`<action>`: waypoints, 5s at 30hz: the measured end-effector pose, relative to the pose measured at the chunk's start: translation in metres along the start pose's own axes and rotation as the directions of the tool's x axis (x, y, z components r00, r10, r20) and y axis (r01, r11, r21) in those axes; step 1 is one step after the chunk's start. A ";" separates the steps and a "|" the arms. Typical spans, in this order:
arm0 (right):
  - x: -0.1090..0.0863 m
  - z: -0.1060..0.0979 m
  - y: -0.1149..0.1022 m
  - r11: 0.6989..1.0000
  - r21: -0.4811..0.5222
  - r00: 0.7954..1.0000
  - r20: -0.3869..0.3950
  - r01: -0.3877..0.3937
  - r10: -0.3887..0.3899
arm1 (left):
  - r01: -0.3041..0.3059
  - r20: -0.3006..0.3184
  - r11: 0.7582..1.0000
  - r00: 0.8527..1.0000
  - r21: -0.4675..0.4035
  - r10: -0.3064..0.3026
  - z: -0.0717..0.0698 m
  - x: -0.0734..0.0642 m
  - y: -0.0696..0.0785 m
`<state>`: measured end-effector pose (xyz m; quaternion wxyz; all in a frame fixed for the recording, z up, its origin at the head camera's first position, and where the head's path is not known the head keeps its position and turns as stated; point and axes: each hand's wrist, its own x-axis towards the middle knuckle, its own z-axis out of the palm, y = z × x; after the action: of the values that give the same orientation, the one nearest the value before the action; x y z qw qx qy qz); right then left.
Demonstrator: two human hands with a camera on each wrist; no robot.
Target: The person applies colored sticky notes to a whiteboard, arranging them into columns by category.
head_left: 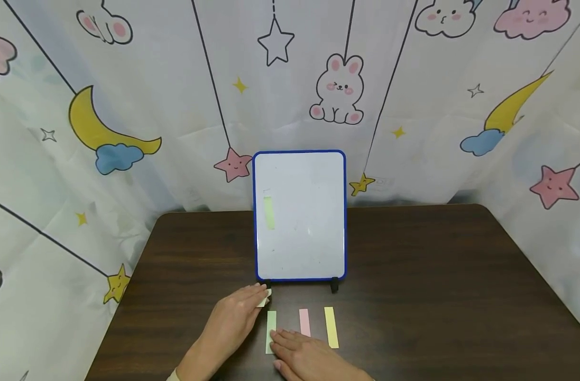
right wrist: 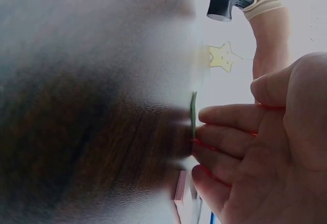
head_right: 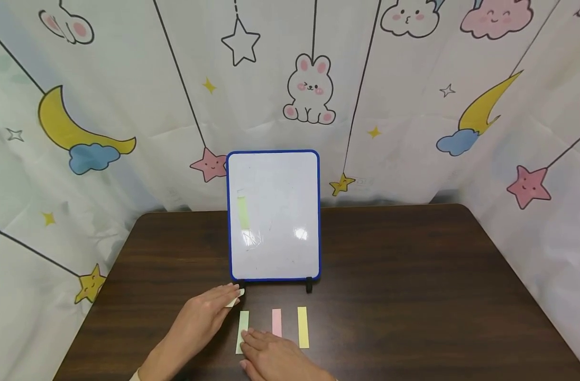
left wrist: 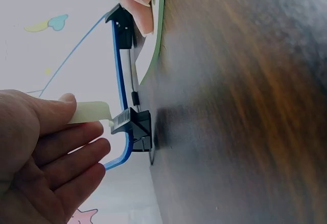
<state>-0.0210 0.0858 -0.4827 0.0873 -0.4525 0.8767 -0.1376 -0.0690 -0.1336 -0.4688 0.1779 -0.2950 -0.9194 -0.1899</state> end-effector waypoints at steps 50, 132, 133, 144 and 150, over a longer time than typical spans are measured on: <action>0.001 0.001 0.001 0.998 0.049 1.000 0.004 -0.030 0.030 | -0.115 -0.216 0.982 0.965 0.151 0.146 0.013 0.038 -0.016; 0.002 0.000 0.002 0.999 -0.023 0.999 0.016 0.032 -0.031 | -0.072 -0.196 0.972 0.974 0.224 0.117 0.024 0.070 -0.028; 0.002 0.000 0.002 0.999 -0.018 1.000 0.015 0.026 -0.026 | -0.070 -0.194 0.971 0.974 0.227 0.116 0.024 0.070 -0.028; 0.000 0.000 -0.003 0.997 0.055 0.999 0.019 -0.047 0.046 | -0.059 -0.187 0.971 0.977 0.230 0.104 0.025 0.066 -0.028; -0.001 0.000 -0.004 0.998 0.049 0.999 0.009 -0.045 0.044 | -0.053 -0.179 0.970 0.979 0.237 0.098 0.026 0.065 -0.028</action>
<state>-0.0176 0.0841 -0.4812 0.1048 -0.4312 0.8826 -0.1555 -0.1410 -0.1119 -0.4691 0.3048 -0.2878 -0.9021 -0.1020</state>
